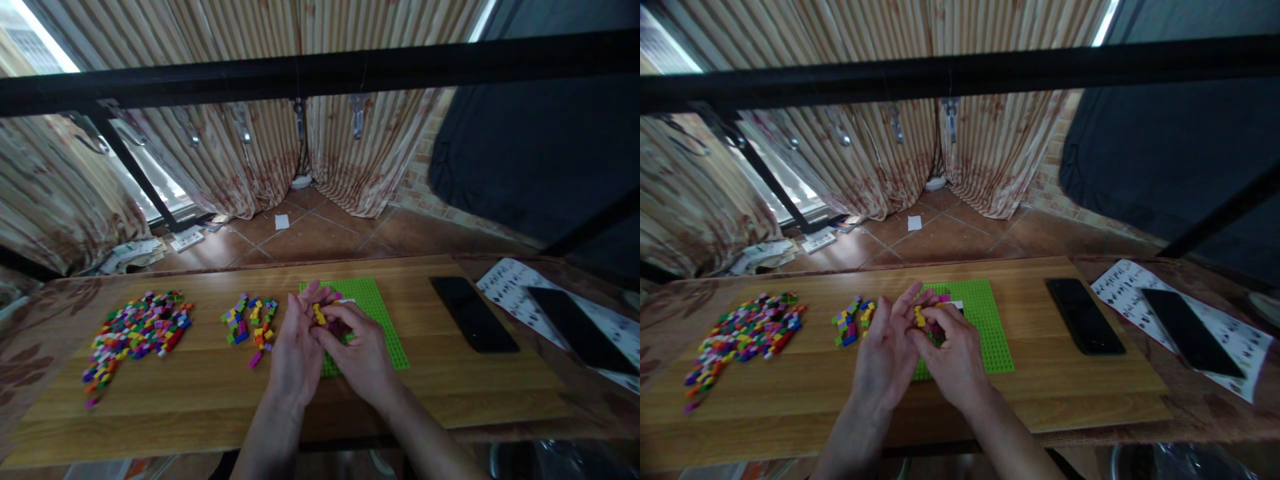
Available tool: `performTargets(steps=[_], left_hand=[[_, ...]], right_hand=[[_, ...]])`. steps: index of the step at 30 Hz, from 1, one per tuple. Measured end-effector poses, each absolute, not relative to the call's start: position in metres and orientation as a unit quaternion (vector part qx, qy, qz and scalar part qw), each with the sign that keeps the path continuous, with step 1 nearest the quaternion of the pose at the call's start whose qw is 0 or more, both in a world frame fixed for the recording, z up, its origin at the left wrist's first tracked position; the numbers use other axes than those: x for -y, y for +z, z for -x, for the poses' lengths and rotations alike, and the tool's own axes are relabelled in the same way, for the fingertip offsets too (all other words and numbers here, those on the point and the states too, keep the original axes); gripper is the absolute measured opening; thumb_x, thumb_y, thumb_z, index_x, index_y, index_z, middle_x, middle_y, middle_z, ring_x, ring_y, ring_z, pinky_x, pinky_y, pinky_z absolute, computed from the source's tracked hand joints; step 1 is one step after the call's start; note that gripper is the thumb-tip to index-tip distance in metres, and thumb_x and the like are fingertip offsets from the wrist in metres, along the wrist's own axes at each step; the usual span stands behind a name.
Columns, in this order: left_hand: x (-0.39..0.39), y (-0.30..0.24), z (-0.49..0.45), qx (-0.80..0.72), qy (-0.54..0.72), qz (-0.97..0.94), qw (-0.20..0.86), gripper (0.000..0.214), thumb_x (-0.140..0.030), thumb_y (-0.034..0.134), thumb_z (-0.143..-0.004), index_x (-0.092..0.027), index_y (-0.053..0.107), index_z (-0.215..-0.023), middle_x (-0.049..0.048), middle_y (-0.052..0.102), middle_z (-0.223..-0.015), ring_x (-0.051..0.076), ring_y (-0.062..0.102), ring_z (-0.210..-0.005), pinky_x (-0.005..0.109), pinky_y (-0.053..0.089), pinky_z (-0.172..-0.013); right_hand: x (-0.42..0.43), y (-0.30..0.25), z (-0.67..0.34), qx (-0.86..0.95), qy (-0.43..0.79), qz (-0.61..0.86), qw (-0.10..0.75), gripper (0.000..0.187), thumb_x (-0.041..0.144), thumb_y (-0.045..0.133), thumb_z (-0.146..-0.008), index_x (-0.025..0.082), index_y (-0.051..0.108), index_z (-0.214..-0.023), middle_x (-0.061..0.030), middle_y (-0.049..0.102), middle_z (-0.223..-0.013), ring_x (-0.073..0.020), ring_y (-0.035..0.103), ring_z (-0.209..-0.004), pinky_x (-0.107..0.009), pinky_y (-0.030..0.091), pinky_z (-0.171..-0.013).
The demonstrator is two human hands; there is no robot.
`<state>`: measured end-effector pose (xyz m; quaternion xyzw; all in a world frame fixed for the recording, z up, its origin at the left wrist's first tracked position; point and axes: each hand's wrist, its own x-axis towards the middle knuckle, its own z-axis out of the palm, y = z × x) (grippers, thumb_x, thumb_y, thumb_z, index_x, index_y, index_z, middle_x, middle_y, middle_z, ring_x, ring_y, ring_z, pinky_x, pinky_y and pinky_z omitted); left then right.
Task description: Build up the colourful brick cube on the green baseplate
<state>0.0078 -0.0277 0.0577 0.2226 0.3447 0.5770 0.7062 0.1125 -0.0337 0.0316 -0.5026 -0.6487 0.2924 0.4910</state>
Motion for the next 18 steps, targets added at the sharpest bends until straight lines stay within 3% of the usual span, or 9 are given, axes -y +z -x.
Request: performTargets(steps=[3, 7, 12, 18], left_hand=[[0.032, 0.057, -0.01, -0.333, 0.568, -0.248, 0.711, 0.059, -0.063, 0.048, -0.085, -0.017, 0.059, -0.119, 0.0131, 0.061, -0.122, 0.026, 0.056, -0.119, 0.038, 0.046, -0.1], [0.03, 0.048, -0.008, -0.36, 0.549, -0.268, 0.705, 0.06, -0.065, 0.051, -0.081, -0.018, 0.061, -0.117, 0.0122, 0.064, -0.118, 0.026, 0.058, -0.116, 0.038, 0.045, -0.099], [0.019, 0.032, 0.004, -0.495, 0.582, -0.253, 0.593, 0.037, -0.042, 0.075, -0.068, -0.015, 0.067, -0.092, 0.007, 0.069, -0.096, 0.017, 0.064, -0.088, 0.03, 0.047, -0.085], [0.015, 0.024, 0.012, -0.556, 0.573, -0.316, 0.513, 0.027, -0.031, 0.073, -0.068, -0.015, 0.068, -0.089, 0.004, 0.069, -0.089, 0.014, 0.062, -0.08, 0.027, 0.047, -0.079]], right_hand=[[0.032, 0.029, -0.109, 0.64, 0.278, 0.526, 0.487, 0.011, 0.023, 0.06, -0.085, 0.025, 0.068, -0.093, -0.0022, 0.067, -0.087, -0.0166, 0.062, -0.078, -0.03, 0.049, -0.072], [0.03, 0.027, -0.118, 0.672, 0.256, 0.516, 0.465, 0.017, 0.022, 0.053, -0.09, 0.025, 0.067, -0.099, -0.0041, 0.07, -0.097, -0.0186, 0.065, -0.089, -0.032, 0.05, -0.081], [0.025, 0.027, -0.158, 0.663, 0.226, 0.548, 0.457, 0.019, 0.032, 0.051, -0.094, 0.025, 0.068, -0.098, -0.0044, 0.071, -0.093, -0.02, 0.066, -0.086, -0.032, 0.05, -0.077], [0.024, 0.024, -0.19, 0.723, 0.218, 0.524, 0.395, 0.018, 0.031, 0.053, -0.092, 0.026, 0.07, -0.092, -0.0052, 0.069, -0.094, -0.0213, 0.065, -0.089, -0.035, 0.05, -0.079]])
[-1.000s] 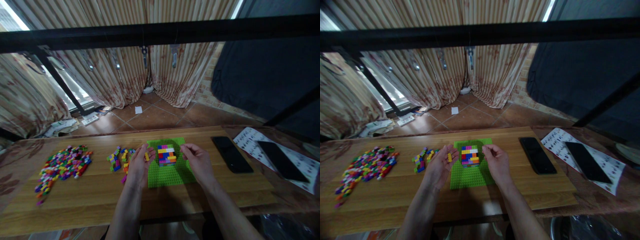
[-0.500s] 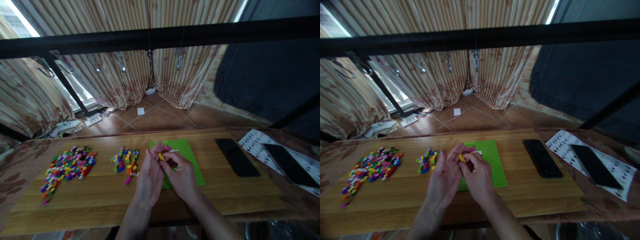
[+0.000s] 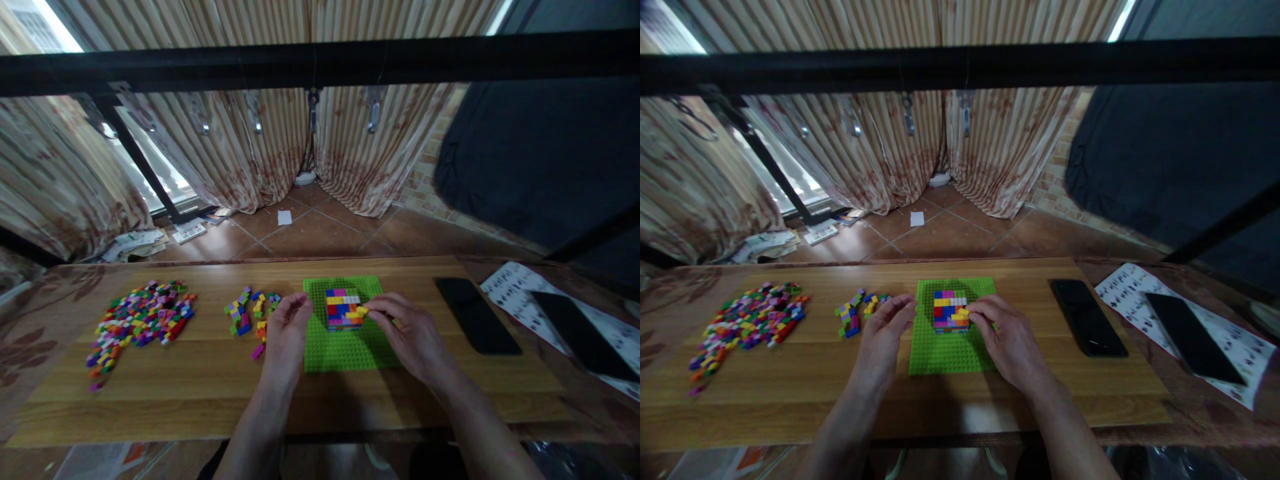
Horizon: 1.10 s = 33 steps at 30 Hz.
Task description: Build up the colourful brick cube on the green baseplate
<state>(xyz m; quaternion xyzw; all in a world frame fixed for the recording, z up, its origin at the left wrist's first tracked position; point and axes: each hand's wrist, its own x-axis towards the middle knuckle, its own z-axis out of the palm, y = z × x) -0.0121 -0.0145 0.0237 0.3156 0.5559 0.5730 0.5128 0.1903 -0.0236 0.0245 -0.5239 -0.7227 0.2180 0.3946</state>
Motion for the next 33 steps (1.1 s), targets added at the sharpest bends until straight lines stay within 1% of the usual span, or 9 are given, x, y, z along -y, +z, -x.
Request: performTargets(steps=[3, 6, 11, 18, 21, 25, 28, 33], left_hand=[[0.015, 0.018, 0.008, -0.573, 0.538, -0.357, 0.504, 0.026, -0.031, 0.071, -0.069, -0.015, 0.069, -0.088, 0.0049, 0.069, -0.088, 0.015, 0.062, -0.081, 0.028, 0.047, -0.08], [0.016, 0.011, 0.002, -0.581, 0.516, -0.371, 0.508, 0.028, -0.031, 0.071, -0.068, -0.015, 0.068, -0.091, 0.0054, 0.069, -0.091, 0.016, 0.063, -0.08, 0.028, 0.049, -0.077], [0.015, 0.005, -0.006, -0.571, 0.499, -0.387, 0.525, 0.029, -0.024, 0.071, -0.068, -0.015, 0.065, -0.095, 0.0072, 0.07, -0.093, 0.017, 0.065, -0.079, 0.028, 0.051, -0.073], [0.013, -0.003, -0.012, -0.578, 0.481, -0.421, 0.507, 0.034, -0.022, 0.073, -0.068, -0.013, 0.064, -0.1, 0.0114, 0.07, -0.102, 0.019, 0.066, -0.086, 0.033, 0.051, -0.081], [0.013, -0.006, -0.014, -0.579, 0.478, -0.439, 0.493, 0.037, -0.025, 0.072, -0.07, -0.013, 0.063, -0.103, 0.0125, 0.07, -0.104, 0.02, 0.066, -0.088, 0.034, 0.051, -0.083], [0.013, -0.01, -0.016, -0.587, 0.473, -0.452, 0.477, 0.046, -0.032, 0.073, -0.071, -0.012, 0.06, -0.111, 0.0148, 0.068, -0.109, 0.021, 0.065, -0.089, 0.035, 0.05, -0.083], [0.013, -0.013, -0.019, -0.591, 0.482, -0.453, 0.462, 0.052, -0.035, 0.077, -0.069, -0.013, 0.061, -0.113, 0.0136, 0.068, -0.109, 0.021, 0.065, -0.089, 0.035, 0.05, -0.083], [0.015, -0.014, -0.024, -0.592, 0.499, -0.443, 0.452, 0.048, -0.032, 0.079, -0.066, -0.015, 0.063, -0.108, 0.011, 0.07, -0.104, 0.021, 0.066, -0.09, 0.034, 0.049, -0.085]], right_hand=[[0.025, 0.024, -0.189, 0.75, 0.229, 0.502, 0.364, 0.017, 0.028, 0.054, -0.092, 0.026, 0.071, -0.093, -0.0045, 0.069, -0.093, -0.0197, 0.065, -0.086, -0.034, 0.051, -0.078], [0.026, 0.024, -0.186, 0.767, 0.235, 0.49, 0.343, 0.017, 0.027, 0.054, -0.093, 0.026, 0.071, -0.09, -0.0039, 0.068, -0.09, -0.0182, 0.064, -0.082, -0.033, 0.05, -0.076], [0.024, 0.022, -0.185, 0.773, 0.219, 0.5, 0.324, 0.016, 0.026, 0.055, -0.093, 0.024, 0.069, -0.087, -0.0029, 0.066, -0.088, -0.0176, 0.063, -0.081, -0.031, 0.048, -0.074], [0.023, 0.018, -0.181, 0.734, 0.227, 0.534, 0.354, 0.011, 0.025, 0.06, -0.088, 0.024, 0.069, -0.082, -0.0017, 0.065, -0.081, -0.0176, 0.062, -0.076, -0.031, 0.046, -0.071], [0.022, 0.016, -0.179, 0.708, 0.24, 0.551, 0.369, 0.01, 0.025, 0.062, -0.085, 0.023, 0.069, -0.078, -0.0008, 0.065, -0.077, -0.0171, 0.062, -0.073, -0.03, 0.045, -0.068], [0.021, 0.014, -0.178, 0.681, 0.269, 0.568, 0.376, 0.012, 0.027, 0.063, -0.082, 0.023, 0.068, -0.071, -0.0004, 0.066, -0.072, -0.0173, 0.06, -0.068, -0.03, 0.044, -0.065], [0.02, 0.012, -0.178, 0.655, 0.293, 0.58, 0.384, 0.013, 0.031, 0.064, -0.08, 0.023, 0.068, -0.07, -0.0005, 0.066, -0.071, -0.0172, 0.06, -0.066, -0.03, 0.044, -0.064], [0.02, 0.01, -0.179, 0.623, 0.329, 0.592, 0.391, 0.015, 0.036, 0.067, -0.077, 0.022, 0.069, -0.073, -0.0016, 0.069, -0.074, -0.0185, 0.061, -0.069, -0.03, 0.045, -0.065]])
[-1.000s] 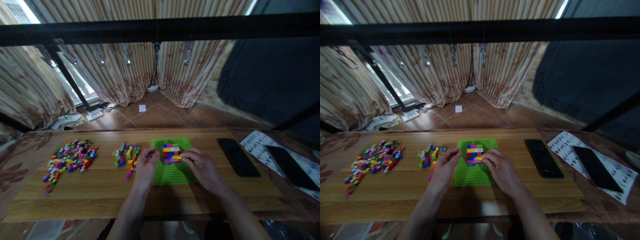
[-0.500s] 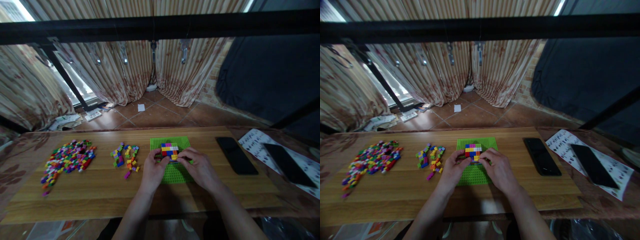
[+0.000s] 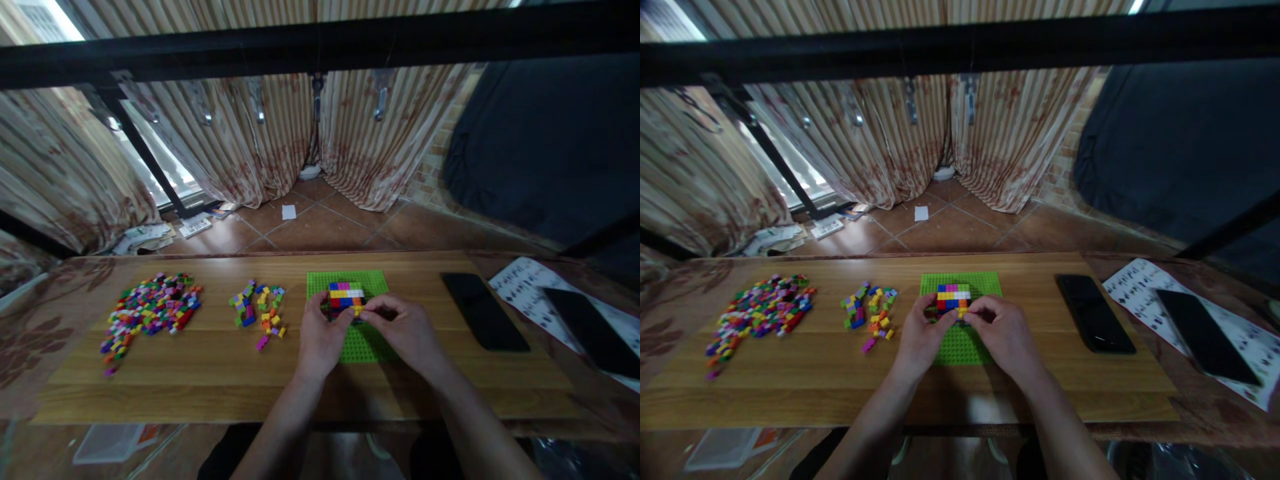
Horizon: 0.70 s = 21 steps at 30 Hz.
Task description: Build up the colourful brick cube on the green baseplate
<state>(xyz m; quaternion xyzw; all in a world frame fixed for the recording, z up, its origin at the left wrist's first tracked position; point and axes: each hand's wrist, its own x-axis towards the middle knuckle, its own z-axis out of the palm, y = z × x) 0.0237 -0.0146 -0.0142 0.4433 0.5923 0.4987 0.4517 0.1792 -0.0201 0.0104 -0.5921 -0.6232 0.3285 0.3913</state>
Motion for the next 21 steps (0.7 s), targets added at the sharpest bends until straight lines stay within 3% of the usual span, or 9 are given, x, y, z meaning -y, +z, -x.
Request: performTargets(steps=[21], left_hand=[[0.014, -0.015, -0.03, -0.632, 0.467, -0.455, 0.419, 0.055, -0.031, 0.077, -0.068, -0.015, 0.059, -0.118, 0.014, 0.068, -0.113, 0.024, 0.066, -0.1, 0.037, 0.049, -0.091]], right_hand=[[0.013, -0.003, -0.187, 0.524, 0.42, 0.62, 0.406, 0.03, 0.047, 0.073, -0.067, 0.019, 0.071, -0.077, -0.0019, 0.068, -0.065, -0.0161, 0.057, -0.057, -0.029, 0.044, -0.056]])
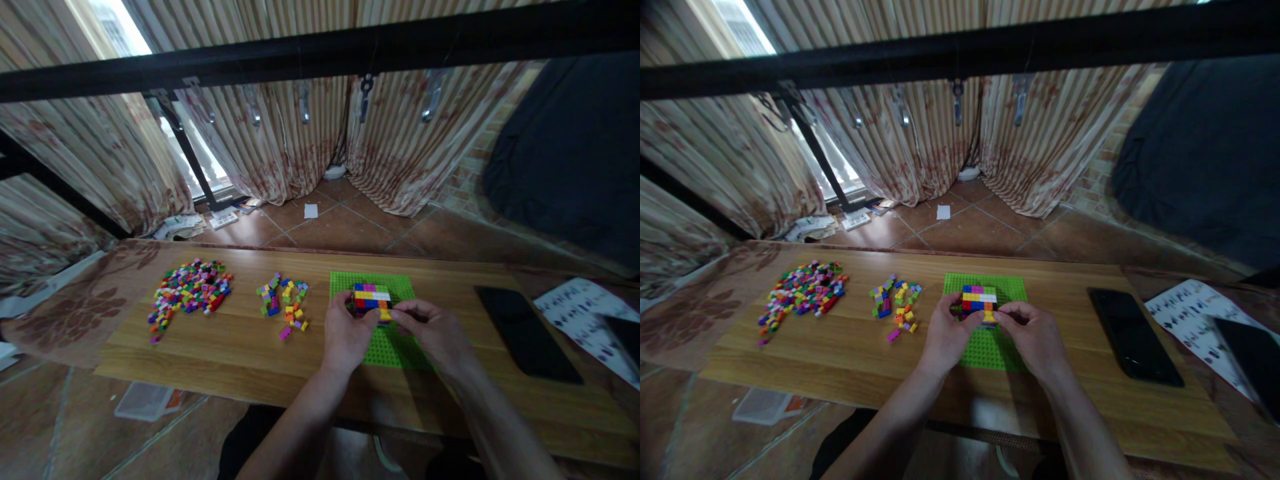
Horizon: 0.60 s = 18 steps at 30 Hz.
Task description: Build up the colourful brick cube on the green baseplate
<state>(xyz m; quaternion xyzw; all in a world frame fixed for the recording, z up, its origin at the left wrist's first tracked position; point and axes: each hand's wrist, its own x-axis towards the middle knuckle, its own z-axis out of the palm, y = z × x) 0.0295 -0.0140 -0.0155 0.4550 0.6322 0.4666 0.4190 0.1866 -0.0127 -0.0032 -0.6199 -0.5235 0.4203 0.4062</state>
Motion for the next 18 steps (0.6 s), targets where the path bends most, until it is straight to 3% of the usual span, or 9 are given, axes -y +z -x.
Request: performTargets(steps=[9, 18], left_hand=[[0.016, -0.012, -0.03, -0.638, 0.453, -0.463, 0.417, 0.054, -0.032, 0.073, -0.071, -0.013, 0.056, -0.119, 0.0139, 0.067, -0.113, 0.022, 0.065, -0.098, 0.034, 0.05, -0.087], [0.018, -0.003, -0.025, -0.648, 0.422, -0.513, 0.374, 0.041, -0.023, 0.063, -0.079, -0.013, 0.059, -0.118, 0.0135, 0.065, -0.114, 0.023, 0.06, -0.105, 0.036, 0.047, -0.094]], right_hand=[[0.012, 0.01, -0.183, 0.464, 0.464, 0.641, 0.397, 0.035, 0.049, 0.078, -0.057, 0.018, 0.071, -0.072, -0.0011, 0.066, -0.061, -0.015, 0.058, -0.056, -0.028, 0.048, -0.056], [0.014, 0.005, -0.173, 0.42, 0.509, 0.621, 0.424, 0.044, 0.046, 0.08, -0.057, 0.018, 0.07, -0.089, -0.0026, 0.071, -0.073, -0.0146, 0.061, -0.059, -0.027, 0.051, -0.057]])
